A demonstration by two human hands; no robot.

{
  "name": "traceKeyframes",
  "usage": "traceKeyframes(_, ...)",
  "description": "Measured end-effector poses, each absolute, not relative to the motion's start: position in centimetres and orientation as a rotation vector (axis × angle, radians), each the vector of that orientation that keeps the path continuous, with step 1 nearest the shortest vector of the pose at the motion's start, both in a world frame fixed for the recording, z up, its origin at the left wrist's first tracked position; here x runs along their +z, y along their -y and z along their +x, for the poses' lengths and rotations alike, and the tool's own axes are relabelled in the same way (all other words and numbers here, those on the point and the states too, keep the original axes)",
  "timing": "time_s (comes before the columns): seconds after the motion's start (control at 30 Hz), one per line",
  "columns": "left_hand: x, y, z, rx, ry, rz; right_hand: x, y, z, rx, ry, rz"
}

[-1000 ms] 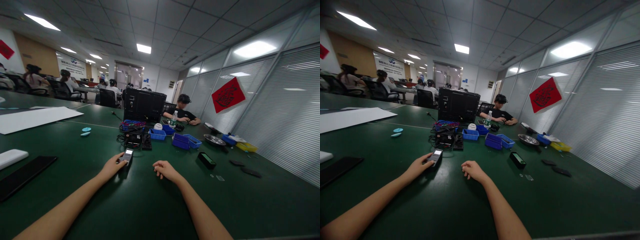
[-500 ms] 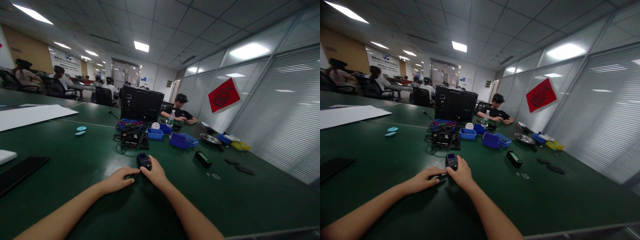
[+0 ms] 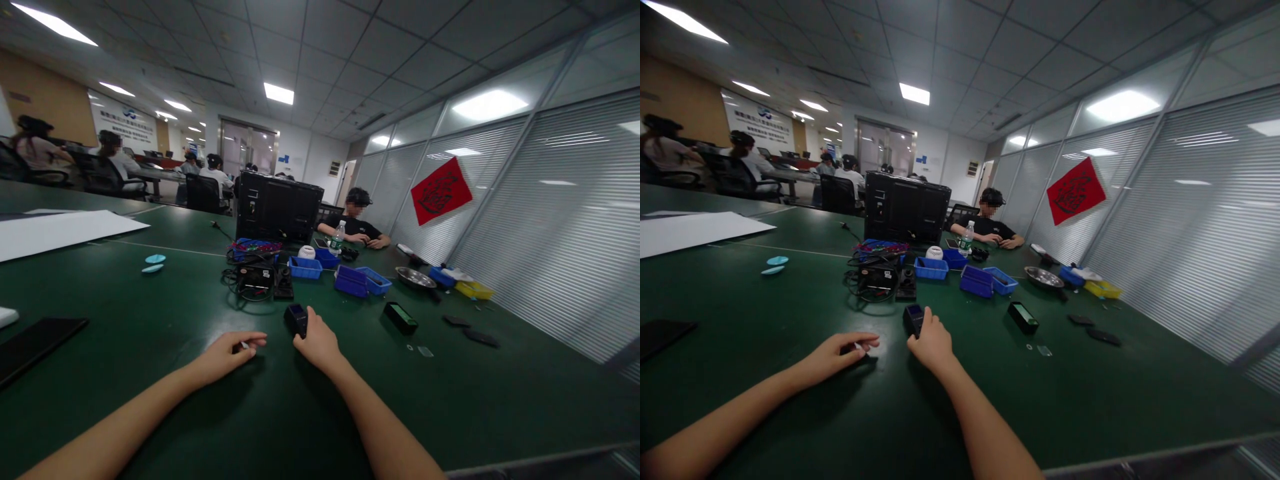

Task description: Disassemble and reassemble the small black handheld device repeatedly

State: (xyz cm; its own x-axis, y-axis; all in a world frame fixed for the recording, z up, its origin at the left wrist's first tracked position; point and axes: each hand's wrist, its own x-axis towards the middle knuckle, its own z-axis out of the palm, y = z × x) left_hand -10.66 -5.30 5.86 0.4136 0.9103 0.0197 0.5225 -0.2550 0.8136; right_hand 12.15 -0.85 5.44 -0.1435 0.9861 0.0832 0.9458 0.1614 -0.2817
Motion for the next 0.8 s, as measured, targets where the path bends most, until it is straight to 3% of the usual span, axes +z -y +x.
traceKeyframes(0.4,5.9,5.1,-11.0,0.659,-1.269,1.906,5.9,-2.8,19.3,0.184,1.943,-2.279)
traceKeyframes(0.8,5.3,4.4,-12.6,0.818,-1.397,1.901,5.9,-2.9,19.6,0.180,1.937,-2.320)
